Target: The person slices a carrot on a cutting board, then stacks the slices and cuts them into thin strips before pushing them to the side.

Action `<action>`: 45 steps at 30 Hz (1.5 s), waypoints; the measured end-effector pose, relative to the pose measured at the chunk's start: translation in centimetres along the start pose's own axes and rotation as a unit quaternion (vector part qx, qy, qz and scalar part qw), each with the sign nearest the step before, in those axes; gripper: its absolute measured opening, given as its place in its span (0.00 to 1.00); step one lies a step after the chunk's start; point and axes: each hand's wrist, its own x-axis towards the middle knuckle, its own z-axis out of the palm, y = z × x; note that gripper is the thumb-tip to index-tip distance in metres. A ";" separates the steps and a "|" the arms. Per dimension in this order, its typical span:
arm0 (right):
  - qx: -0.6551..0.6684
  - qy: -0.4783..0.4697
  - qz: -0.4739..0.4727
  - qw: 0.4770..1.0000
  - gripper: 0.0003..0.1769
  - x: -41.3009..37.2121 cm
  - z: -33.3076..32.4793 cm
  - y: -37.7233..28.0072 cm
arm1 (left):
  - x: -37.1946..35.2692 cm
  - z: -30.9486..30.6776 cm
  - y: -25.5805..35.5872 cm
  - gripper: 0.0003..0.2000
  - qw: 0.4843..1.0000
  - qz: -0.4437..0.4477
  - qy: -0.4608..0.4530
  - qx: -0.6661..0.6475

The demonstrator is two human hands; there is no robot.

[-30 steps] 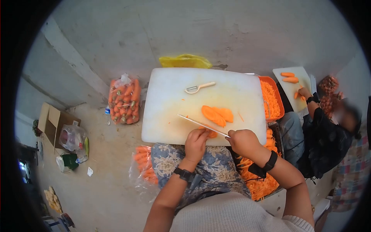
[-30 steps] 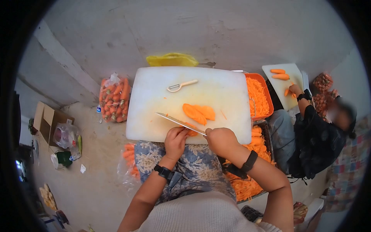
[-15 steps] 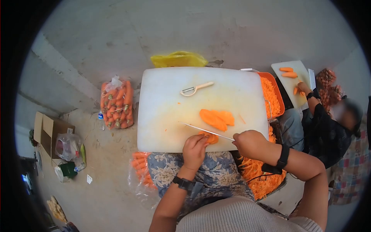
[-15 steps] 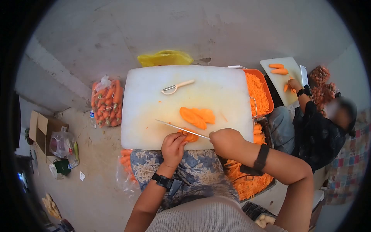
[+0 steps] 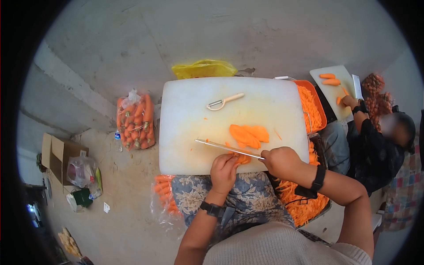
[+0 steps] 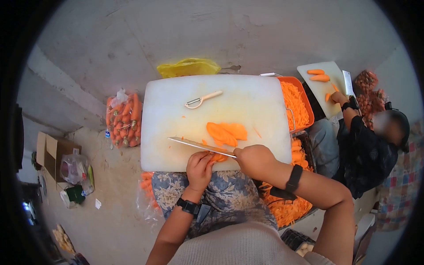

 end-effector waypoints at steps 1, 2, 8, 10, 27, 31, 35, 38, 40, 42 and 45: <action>0.003 0.001 0.003 1.000 0.11 -0.3 -0.7 -0.3 | -0.1 0.0 0.0 0.10 1.000 0.001 0.002 0.003; -0.011 -0.044 0.017 0.999 0.07 -0.5 -1.5 -0.6 | 0.0 0.0 0.0 0.10 1.000 0.003 0.004 0.005; -0.027 -0.129 0.027 0.991 0.06 -1.2 -3.2 -0.5 | -0.1 0.0 0.0 0.10 1.000 0.006 0.016 0.007; -0.019 -0.144 0.031 0.989 0.06 -1.1 -3.5 -0.4 | 0.0 -0.1 0.0 0.10 1.000 0.000 0.017 0.001; 0.000 -0.035 -0.004 0.999 0.11 1.4 1.4 0.7 | 0.0 0.1 -0.3 0.12 1.000 -0.011 0.008 -0.020; -0.010 -0.072 0.019 0.997 0.08 -0.1 -1.2 -0.3 | -0.5 0.1 -0.5 0.12 1.000 -0.010 0.003 -0.013; -0.026 -0.043 -0.002 0.999 0.11 -0.6 -1.5 -0.4 | 0.0 -0.1 -0.1 0.09 1.000 -0.002 0.017 -0.007; -0.032 -0.070 -0.006 0.997 0.11 -0.9 -2.0 -0.3 | -0.2 -0.1 -0.1 0.10 1.000 -0.007 0.013 -0.003; -0.026 -0.081 -0.010 0.996 0.11 -1.0 -2.2 -0.3 | -0.3 -0.1 -0.2 0.10 1.000 -0.012 0.007 -0.009; -0.020 -0.110 -0.004 0.994 0.10 -0.9 -2.9 -0.2 | -0.3 0.0 -0.2 0.10 1.000 -0.009 0.007 -0.010; -0.021 -0.159 0.004 0.987 0.10 0.3 -2.8 0.4 | -0.3 0.0 -0.6 0.10 1.000 -0.005 -0.003 -0.006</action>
